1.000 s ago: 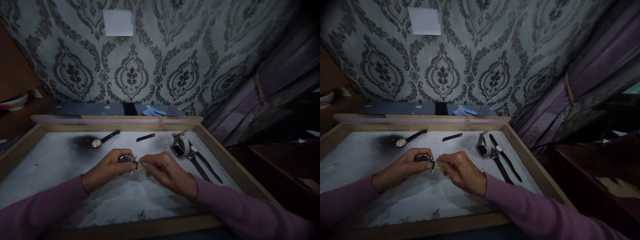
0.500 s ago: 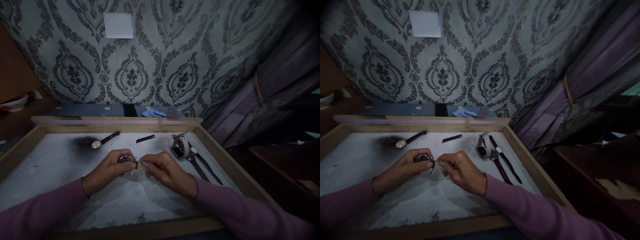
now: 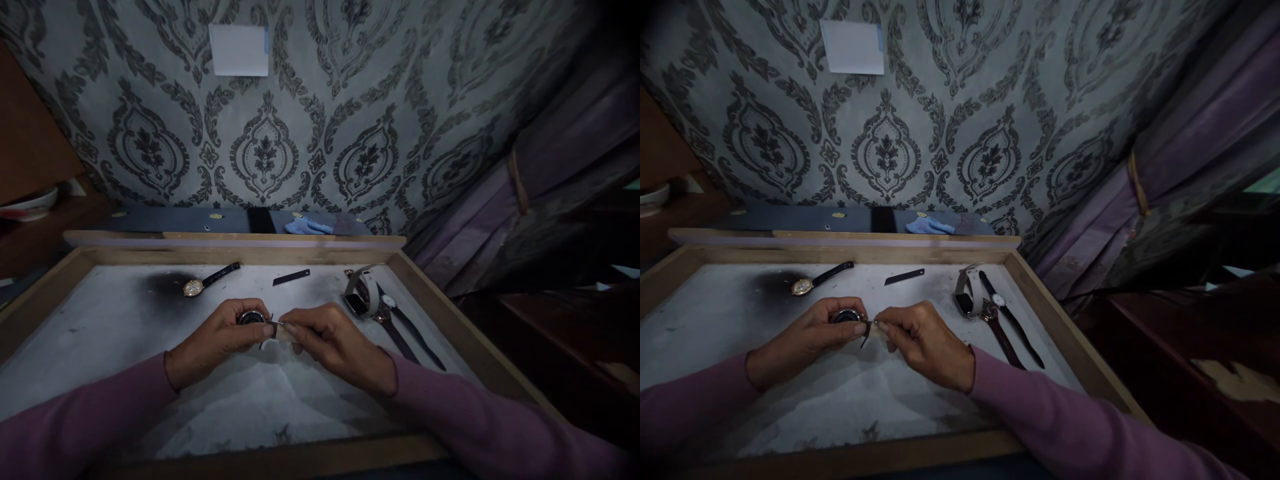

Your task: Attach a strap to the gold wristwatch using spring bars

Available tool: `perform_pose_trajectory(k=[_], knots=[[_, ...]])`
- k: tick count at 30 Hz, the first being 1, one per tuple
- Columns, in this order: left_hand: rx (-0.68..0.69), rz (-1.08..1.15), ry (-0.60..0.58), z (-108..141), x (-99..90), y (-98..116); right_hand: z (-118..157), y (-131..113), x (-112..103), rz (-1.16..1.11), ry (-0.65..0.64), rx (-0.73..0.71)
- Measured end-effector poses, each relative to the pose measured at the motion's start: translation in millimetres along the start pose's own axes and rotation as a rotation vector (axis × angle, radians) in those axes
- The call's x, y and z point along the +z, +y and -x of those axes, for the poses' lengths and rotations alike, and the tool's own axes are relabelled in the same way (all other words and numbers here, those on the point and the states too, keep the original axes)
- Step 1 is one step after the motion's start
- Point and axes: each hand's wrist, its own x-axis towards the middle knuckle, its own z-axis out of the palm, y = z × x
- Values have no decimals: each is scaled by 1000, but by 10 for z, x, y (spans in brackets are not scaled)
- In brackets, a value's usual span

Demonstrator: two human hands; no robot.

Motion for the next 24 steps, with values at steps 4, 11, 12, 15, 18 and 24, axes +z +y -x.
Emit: perform_pose_trajectory(k=[4, 11, 12, 15, 18, 24], knots=[[19, 4, -15, 3, -9, -7, 4, 0, -2, 5, -8, 18], [34, -47, -15, -9, -10, 19, 7, 43, 4, -17, -27, 47], [31, -46, -15, -7, -8, 24, 5, 42, 1, -22, -32, 48], [21, -54, -16, 1, -5, 34, -3, 33, -8, -33, -41, 42], [20, -70, -16, 10, -9, 29, -11, 29, -16, -42, -51, 50], [28, -87, -17, 8, -15, 17, -10, 49, -7, -54, -47, 69]])
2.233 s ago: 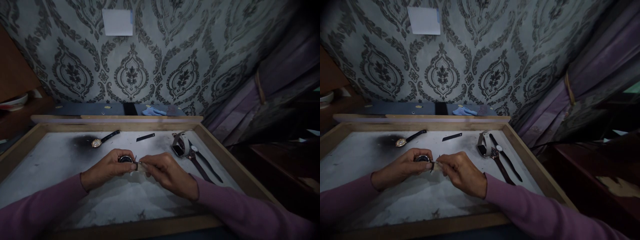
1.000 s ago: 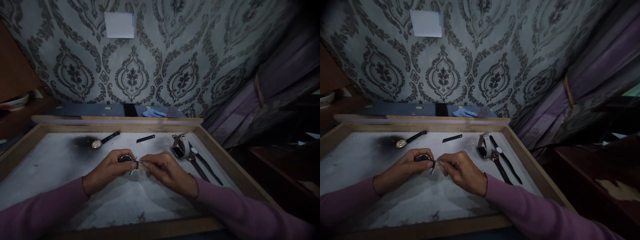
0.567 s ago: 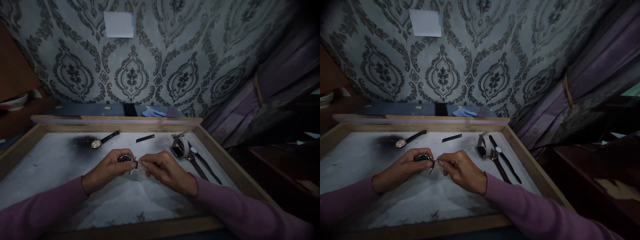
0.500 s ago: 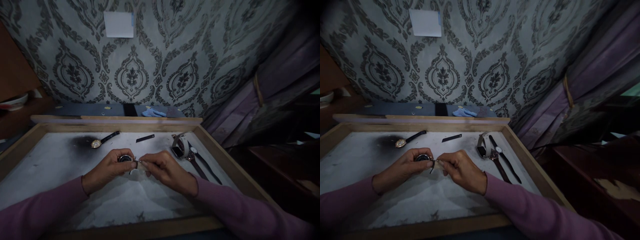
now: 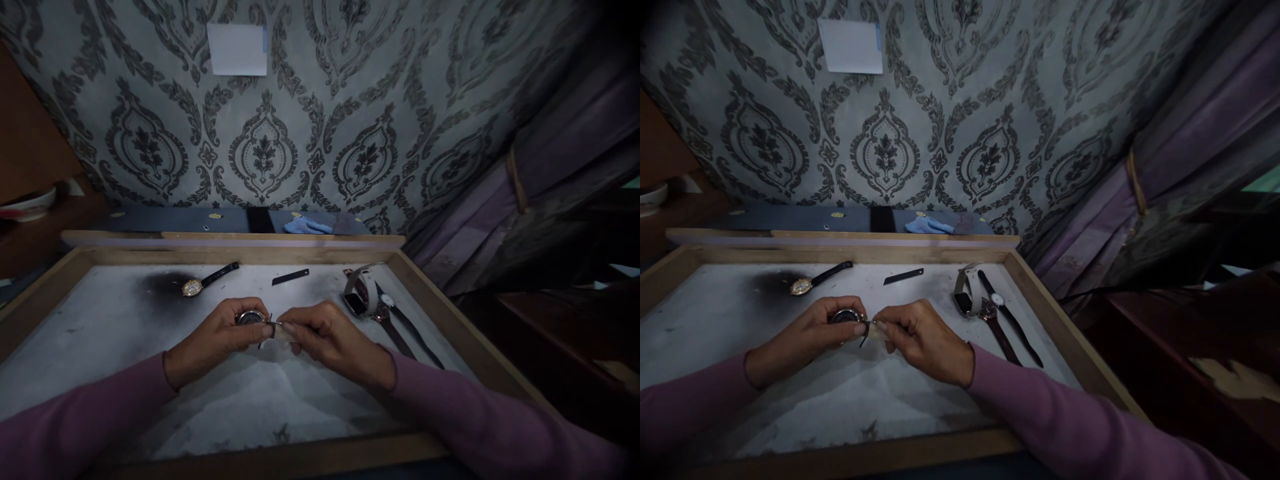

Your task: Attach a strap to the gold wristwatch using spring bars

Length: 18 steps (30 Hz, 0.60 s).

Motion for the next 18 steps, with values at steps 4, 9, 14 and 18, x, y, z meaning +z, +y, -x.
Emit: perform_pose_trajectory(k=[4, 9, 14, 18], knots=[[10, 4, 7, -1, 6, 2, 0, -7, 3, -14, 4, 14], [25, -9, 17, 0, 21, 19, -14, -30, -9, -43, -25, 62], [39, -26, 27, -2, 30, 22, -14, -26, -7, -58, -21, 50], [44, -16, 10, 1, 32, 20, -7, -11, 1, -50, -30, 61]])
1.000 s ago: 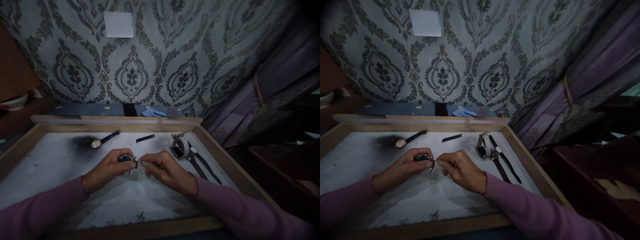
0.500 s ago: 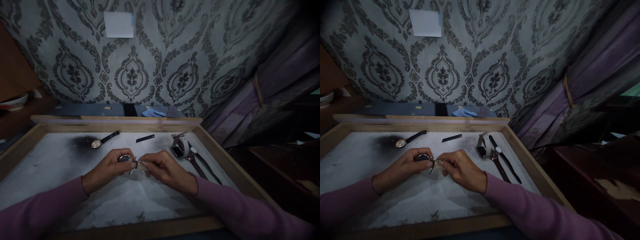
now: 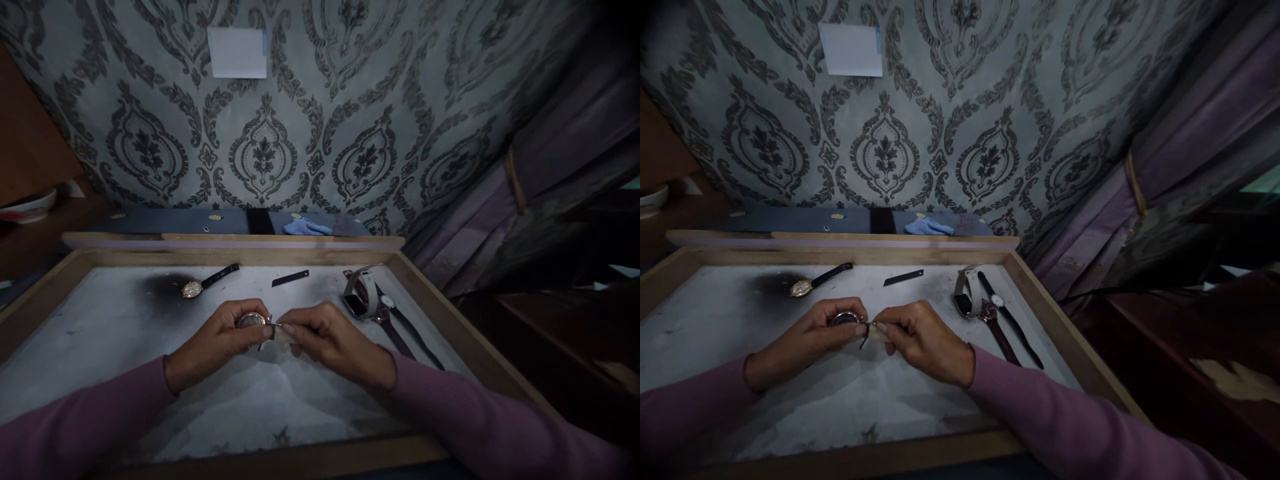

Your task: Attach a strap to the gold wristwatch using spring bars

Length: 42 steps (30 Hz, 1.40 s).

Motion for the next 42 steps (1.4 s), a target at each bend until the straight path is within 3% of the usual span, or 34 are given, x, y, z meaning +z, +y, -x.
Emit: perform_pose_trajectory(k=[42], knots=[[-21, 88, -41, -15, -54, 16, 4, -51, 40, -12, 66, 6]])
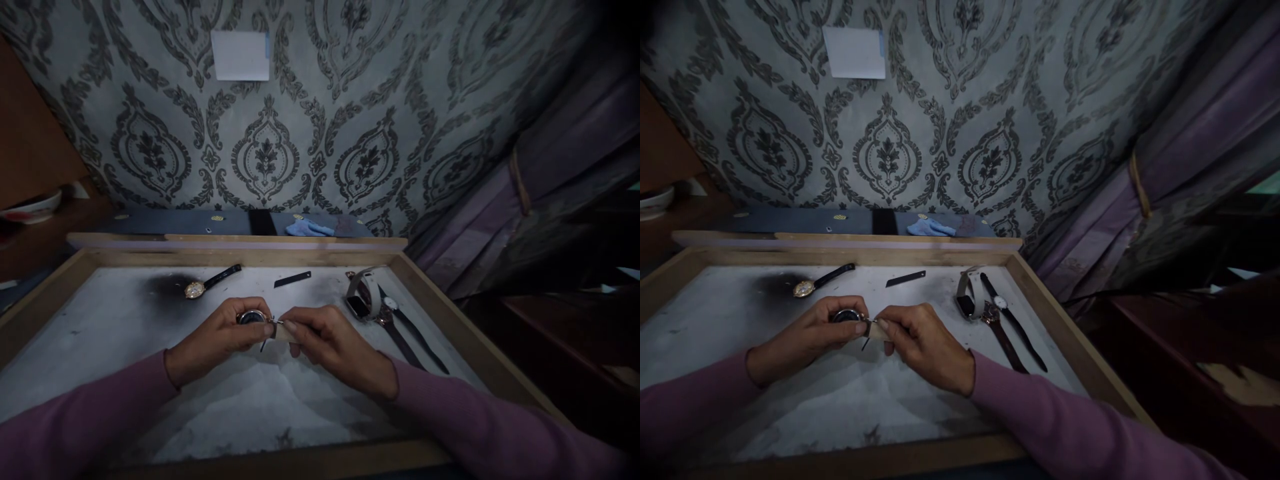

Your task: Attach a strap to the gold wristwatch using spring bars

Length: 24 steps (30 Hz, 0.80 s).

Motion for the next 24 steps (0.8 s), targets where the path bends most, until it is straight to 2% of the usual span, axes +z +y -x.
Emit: perform_pose_trajectory(k=[24], knots=[[-9, 4, 4, -22, -3, -9, -7, 11, 8, -12, 5, -8]])
